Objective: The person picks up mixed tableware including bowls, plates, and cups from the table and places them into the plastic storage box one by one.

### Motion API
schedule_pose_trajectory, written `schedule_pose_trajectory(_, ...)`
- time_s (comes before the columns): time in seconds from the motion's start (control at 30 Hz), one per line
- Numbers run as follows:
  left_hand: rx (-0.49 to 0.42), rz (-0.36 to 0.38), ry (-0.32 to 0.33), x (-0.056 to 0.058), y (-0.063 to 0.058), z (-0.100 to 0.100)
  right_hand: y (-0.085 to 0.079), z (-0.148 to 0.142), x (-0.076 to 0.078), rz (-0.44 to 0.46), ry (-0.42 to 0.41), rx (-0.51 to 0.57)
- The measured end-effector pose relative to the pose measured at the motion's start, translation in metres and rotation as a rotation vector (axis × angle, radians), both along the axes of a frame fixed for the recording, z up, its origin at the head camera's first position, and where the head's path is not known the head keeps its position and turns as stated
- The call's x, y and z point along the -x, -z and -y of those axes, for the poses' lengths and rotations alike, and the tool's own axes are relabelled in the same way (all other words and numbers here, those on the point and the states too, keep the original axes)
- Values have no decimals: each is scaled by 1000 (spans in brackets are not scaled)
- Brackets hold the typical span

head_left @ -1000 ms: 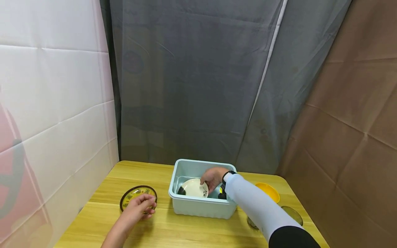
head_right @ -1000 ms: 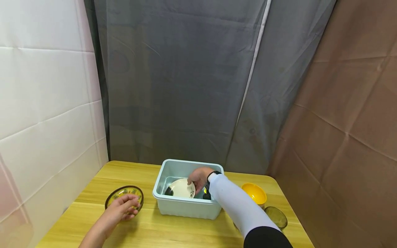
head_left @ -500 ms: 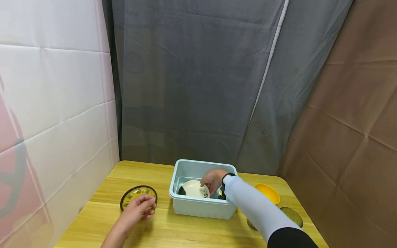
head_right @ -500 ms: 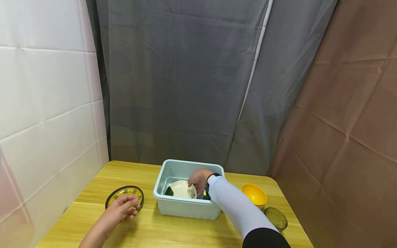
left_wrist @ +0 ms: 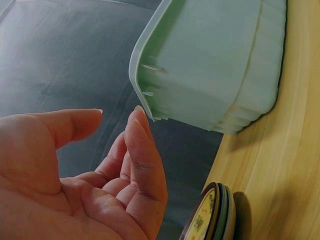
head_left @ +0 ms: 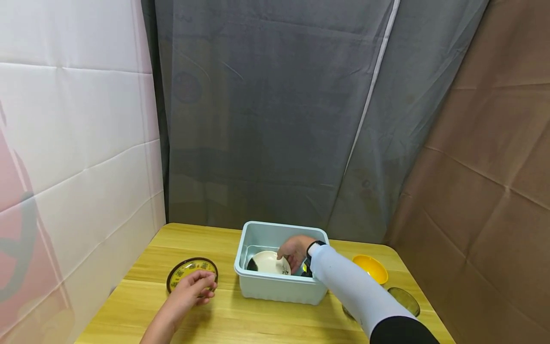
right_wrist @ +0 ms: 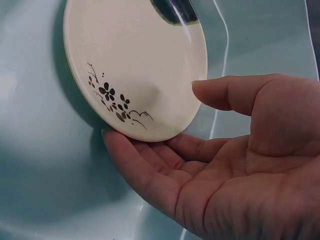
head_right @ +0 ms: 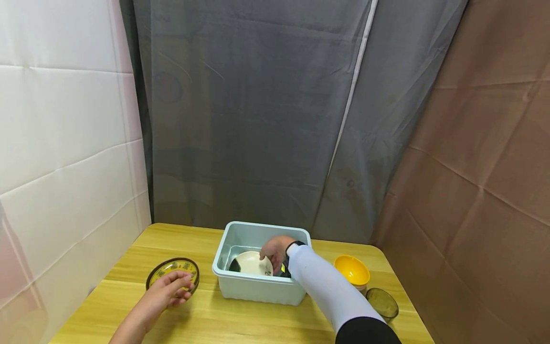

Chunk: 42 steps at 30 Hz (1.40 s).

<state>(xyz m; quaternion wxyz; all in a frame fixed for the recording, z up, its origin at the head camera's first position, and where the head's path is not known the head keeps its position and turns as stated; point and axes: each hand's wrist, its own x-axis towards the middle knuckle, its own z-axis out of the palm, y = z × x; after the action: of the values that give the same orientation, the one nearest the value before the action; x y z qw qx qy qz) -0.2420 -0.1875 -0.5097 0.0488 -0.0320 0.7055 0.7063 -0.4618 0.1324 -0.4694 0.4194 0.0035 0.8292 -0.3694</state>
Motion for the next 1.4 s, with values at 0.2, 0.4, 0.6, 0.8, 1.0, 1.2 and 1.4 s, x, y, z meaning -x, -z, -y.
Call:
schedule_pose_trajectory(0.2,-1,-1,-12,0,0,-3,-7,-2,-4,-19,-4,-14)
schedule_pose_trajectory(0.4,-8,-5,-15,0,-2,-7,-17,-9,-7,-54,-6,-32)
schedule_pose_trajectory(0.6,-6,-2,3,3,-4,-9,-29,-17,-8,-106,-18,-42)
schedule_pose_trajectory(0.8,-5,19,3,8,-8,-11,-51,-23,-11,-184,-77,-61)
schedule_pose_trajectory(1.0,15,23,0,11,-9,-15,-76,-30,-23,-283,-155,-41)
schedule_pose_trajectory(1.2,20,-7,38,8,-11,-19,-97,-46,-41,-379,-157,45)
schedule_pose_trajectory(1.4,22,-34,79,5,-15,-19,-113,-65,-74,-475,-118,143)
